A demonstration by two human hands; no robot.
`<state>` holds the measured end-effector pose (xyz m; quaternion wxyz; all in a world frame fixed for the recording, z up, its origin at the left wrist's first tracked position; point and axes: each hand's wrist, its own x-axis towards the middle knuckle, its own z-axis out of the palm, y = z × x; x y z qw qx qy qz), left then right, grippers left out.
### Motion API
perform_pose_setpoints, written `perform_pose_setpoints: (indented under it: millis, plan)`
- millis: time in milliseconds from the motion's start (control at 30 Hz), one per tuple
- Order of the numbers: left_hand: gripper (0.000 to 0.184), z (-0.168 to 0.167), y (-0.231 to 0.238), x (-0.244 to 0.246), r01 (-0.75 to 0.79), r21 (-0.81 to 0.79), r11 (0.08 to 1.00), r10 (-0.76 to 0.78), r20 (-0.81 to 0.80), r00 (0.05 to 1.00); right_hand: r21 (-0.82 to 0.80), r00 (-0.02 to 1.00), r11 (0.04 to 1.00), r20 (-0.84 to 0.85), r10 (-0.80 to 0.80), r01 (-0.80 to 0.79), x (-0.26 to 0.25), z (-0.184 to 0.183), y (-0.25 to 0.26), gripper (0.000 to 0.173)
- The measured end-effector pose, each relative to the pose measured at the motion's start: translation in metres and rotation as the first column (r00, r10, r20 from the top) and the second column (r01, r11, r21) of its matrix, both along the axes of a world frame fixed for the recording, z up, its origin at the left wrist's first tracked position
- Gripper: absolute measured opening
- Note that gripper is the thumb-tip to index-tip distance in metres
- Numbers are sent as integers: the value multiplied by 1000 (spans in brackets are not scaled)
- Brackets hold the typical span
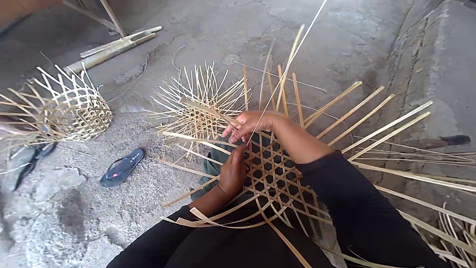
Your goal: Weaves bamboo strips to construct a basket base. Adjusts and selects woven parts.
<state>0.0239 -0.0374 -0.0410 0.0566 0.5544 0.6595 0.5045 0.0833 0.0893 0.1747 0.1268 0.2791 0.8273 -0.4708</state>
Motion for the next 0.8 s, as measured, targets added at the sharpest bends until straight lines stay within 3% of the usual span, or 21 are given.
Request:
perform_pose_setpoints:
  millis: [33, 100, 167, 233, 300, 367, 433, 500, 567, 600, 667, 700, 800]
  plan:
    - [36, -1, 0, 0, 8, 27, 1000, -8, 14, 1000, -54, 999, 998, -21, 27, -28, 1, -11, 8, 12]
    - [35, -1, 2, -1, 10, 60, 998, -11, 19, 1000, -209, 969, 949, -122, 215, -237, -11, -62, 51, 18]
    - [34, -1, 2, 0, 14, 69, 998, -15, 11, 1000, -190, 956, 946, -186, 228, -263, -13, -89, 60, 17]
    - [34, -1, 1, 0, 25, 28, 999, -26, 55, 998, -140, 952, 983, -296, 76, -122, 0, -97, 51, 21]
    - [36, -1, 3, -3, 49, -7, 999, -48, 141, 989, -293, 875, 954, -443, -195, 64, 2, -116, 54, 32]
    - [38, 0, 7, -6, 86, -57, 995, -71, 231, 970, -459, 648, 871, -613, -453, 175, 4, -136, 51, 44]
    - [39, 5, 9, -9, 123, -116, 986, -85, 285, 955, -538, 455, 806, -670, -587, 248, 7, -143, 39, 46]
    - [40, 7, 9, -9, 134, -153, 979, -85, 290, 953, -361, 449, 886, -766, -460, 291, 14, -137, 26, 41]
    - [40, 7, 9, -8, 120, -162, 980, -72, 276, 959, 44, 539, 974, -838, -85, 222, 23, -123, 29, 39]
    - [39, 6, 10, -9, 111, -154, 982, -67, 263, 962, 272, 568, 940, -816, 111, 208, 25, -113, 34, 42]
    - [39, 5, 9, -9, 108, -149, 983, -70, 238, 969, 650, 629, 714, -675, 385, 260, 27, -86, 45, 34]
    - [38, 4, 8, -8, 102, -144, 984, -70, 215, 974, 778, 700, 570, -561, 443, 263, 28, -70, 49, 32]
    - [38, 6, 7, -4, 67, -146, 987, -42, 169, 985, 960, 881, 277, -166, 444, 41, 34, -20, 53, 30]
